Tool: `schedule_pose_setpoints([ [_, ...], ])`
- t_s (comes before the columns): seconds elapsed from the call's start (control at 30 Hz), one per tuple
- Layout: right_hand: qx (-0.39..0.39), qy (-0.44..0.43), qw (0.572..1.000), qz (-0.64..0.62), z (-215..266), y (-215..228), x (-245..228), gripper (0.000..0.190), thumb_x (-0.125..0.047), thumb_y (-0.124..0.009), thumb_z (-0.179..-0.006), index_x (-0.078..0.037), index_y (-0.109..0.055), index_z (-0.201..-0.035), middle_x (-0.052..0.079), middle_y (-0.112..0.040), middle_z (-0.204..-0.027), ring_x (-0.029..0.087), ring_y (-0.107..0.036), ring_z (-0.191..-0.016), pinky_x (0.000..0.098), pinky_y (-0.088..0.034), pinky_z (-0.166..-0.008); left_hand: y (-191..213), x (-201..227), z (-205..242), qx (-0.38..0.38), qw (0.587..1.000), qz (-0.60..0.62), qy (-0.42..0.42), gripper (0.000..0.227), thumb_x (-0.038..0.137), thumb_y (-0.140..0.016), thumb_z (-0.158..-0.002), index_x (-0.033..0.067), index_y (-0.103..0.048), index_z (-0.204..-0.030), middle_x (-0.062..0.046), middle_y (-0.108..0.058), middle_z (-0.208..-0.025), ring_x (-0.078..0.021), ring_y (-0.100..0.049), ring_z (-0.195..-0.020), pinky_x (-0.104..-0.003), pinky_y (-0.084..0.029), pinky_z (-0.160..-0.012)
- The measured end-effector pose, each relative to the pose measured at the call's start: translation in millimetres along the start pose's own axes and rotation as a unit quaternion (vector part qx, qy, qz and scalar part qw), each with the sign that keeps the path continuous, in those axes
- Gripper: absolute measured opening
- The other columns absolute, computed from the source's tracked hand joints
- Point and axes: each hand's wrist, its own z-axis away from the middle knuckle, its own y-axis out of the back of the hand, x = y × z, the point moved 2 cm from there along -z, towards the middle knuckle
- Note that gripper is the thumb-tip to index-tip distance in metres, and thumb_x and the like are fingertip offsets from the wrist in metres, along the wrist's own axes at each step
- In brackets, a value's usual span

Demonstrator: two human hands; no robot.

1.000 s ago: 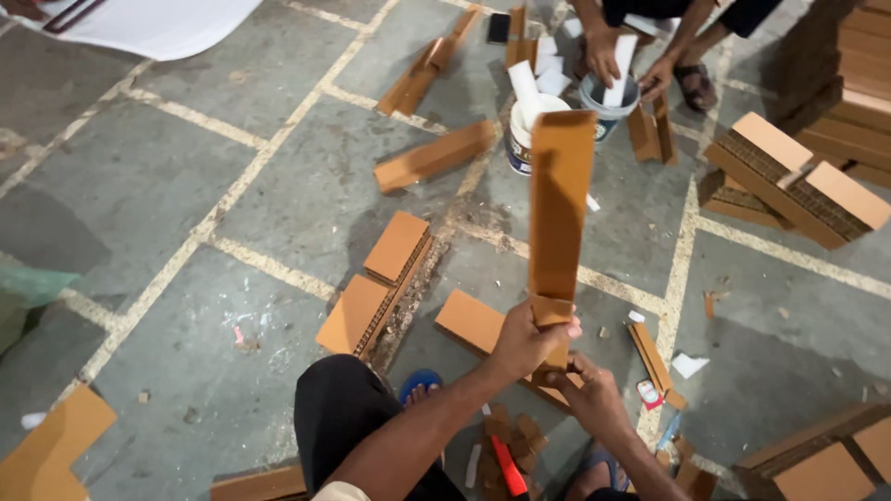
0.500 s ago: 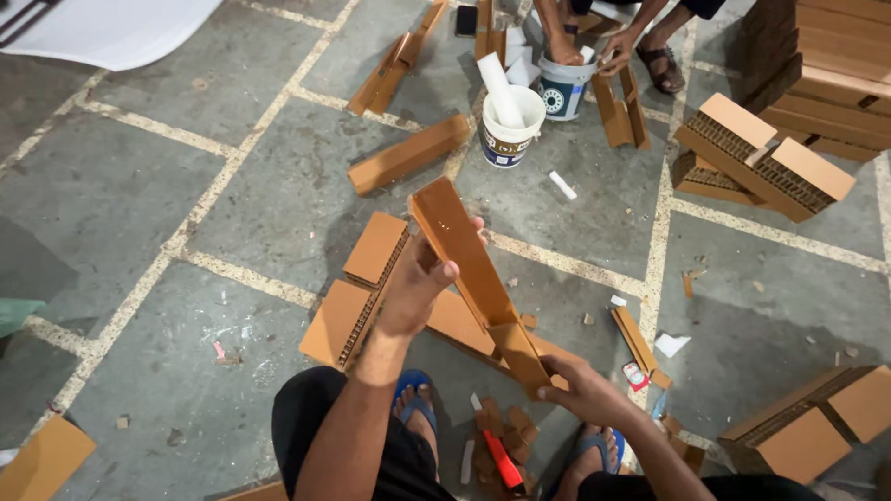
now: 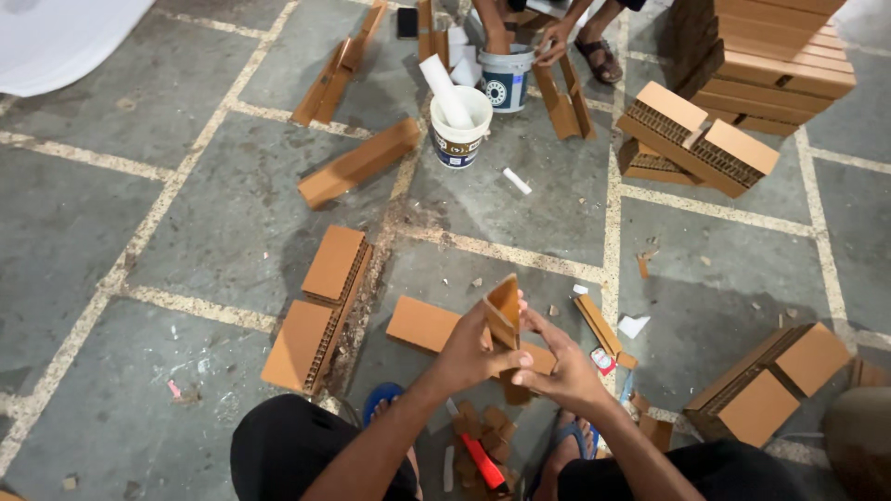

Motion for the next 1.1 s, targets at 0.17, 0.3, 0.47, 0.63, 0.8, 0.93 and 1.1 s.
schedule_pose_setpoints([
  [0.17,0.025,0.016,1.0,0.0,3,-7,18,0.083,-0.015,-0.088,-0.069,-0.003,-0.051,-0.143,0.018,-0.054,-0.147,0.028,-0.051,-0.139,0.0392,-0.041,-0.113,-3,13,0,0.015,0.954,-0.285,-0.089,0.074,0.025,-0.092,-0.069,0.0017,-0.059,-0.131,-0.016,-0.062,-0.123,-0.0325,-0.061,-0.116,-0.046,-0.049,-0.099],
  [0.3,0.085,0.057,0.99,0.097,8,-17,28,0.068,-0.007,-0.079,-0.08,-0.002,-0.052,-0.142,0.019,-0.059,-0.142,0.036,-0.051,-0.135,0.0426,-0.038,-0.113,-9,14,1,0.05,0.954,-0.273,-0.111,0.068,0.02,-0.09,-0.071,0.0009,-0.062,-0.13,-0.017,-0.064,-0.122,-0.0311,-0.062,-0.114,-0.044,-0.05,-0.097],
  [0.47,0.107,0.06,0.99,0.073,6,-29,26,0.048,-0.007,-0.076,-0.079,-0.007,-0.062,-0.125,0.012,-0.069,-0.122,0.035,-0.061,-0.116,0.0447,-0.045,-0.103,-16,-2,2,0.101,0.992,-0.071,-0.037,0.041,0.01,-0.083,-0.083,0.0005,-0.064,-0.118,-0.009,-0.072,-0.103,-0.0153,-0.07,-0.095,-0.03,-0.057,-0.083],
  [0.63,0.122,0.023,0.991,0.042,5,-28,22,0.033,-0.011,-0.077,-0.084,-0.008,-0.064,-0.115,0.011,-0.072,-0.11,0.032,-0.064,-0.106,0.0413,-0.051,-0.094,-17,-15,2,0.109,0.993,-0.008,-0.054,0.02,0.003,-0.076,-0.091,-0.0033,-0.068,-0.108,-0.008,-0.075,-0.099,-0.0117,-0.071,-0.093,-0.028,-0.059,-0.082],
  [0.8,0.104,0.059,0.992,0.041,2,-24,19,0.026,-0.014,-0.08,-0.083,-0.008,-0.067,-0.104,0.011,-0.073,-0.102,0.031,-0.064,-0.101,0.0429,-0.049,-0.09,-3,-13,-4,0.092,0.994,-0.026,-0.047,0.024,0.005,-0.072,-0.09,-0.0002,-0.065,-0.112,-0.004,-0.07,-0.094,-0.0073,-0.065,-0.087,-0.026,-0.056,-0.076],
  [0.93,0.104,0.016,0.994,0.031,-1,-33,23,0.022,-0.014,-0.081,-0.083,-0.008,-0.066,-0.098,0.01,-0.074,-0.095,0.03,-0.065,-0.092,0.0422,-0.05,-0.087,-6,-17,-1,0.146,0.989,-0.003,-0.007,0.021,0.009,-0.073,-0.09,-0.0012,-0.069,-0.108,-0.003,-0.072,-0.091,-0.0079,-0.067,-0.083,-0.026,-0.057,-0.074],
  [1.1,0.111,-0.017,0.994,0.007,-3,-35,22,0.022,-0.01,-0.082,-0.082,-0.006,-0.067,-0.096,0.011,-0.072,-0.09,0.028,-0.064,-0.087,0.0405,-0.052,-0.083,-7,-24,-3,0.132,0.989,0.057,0.037,0.035,0.017,-0.077,-0.095,-0.0078,-0.069,-0.118,-0.011,-0.072,-0.094,-0.0151,-0.066,-0.084,-0.032,-0.055,-0.075],
])
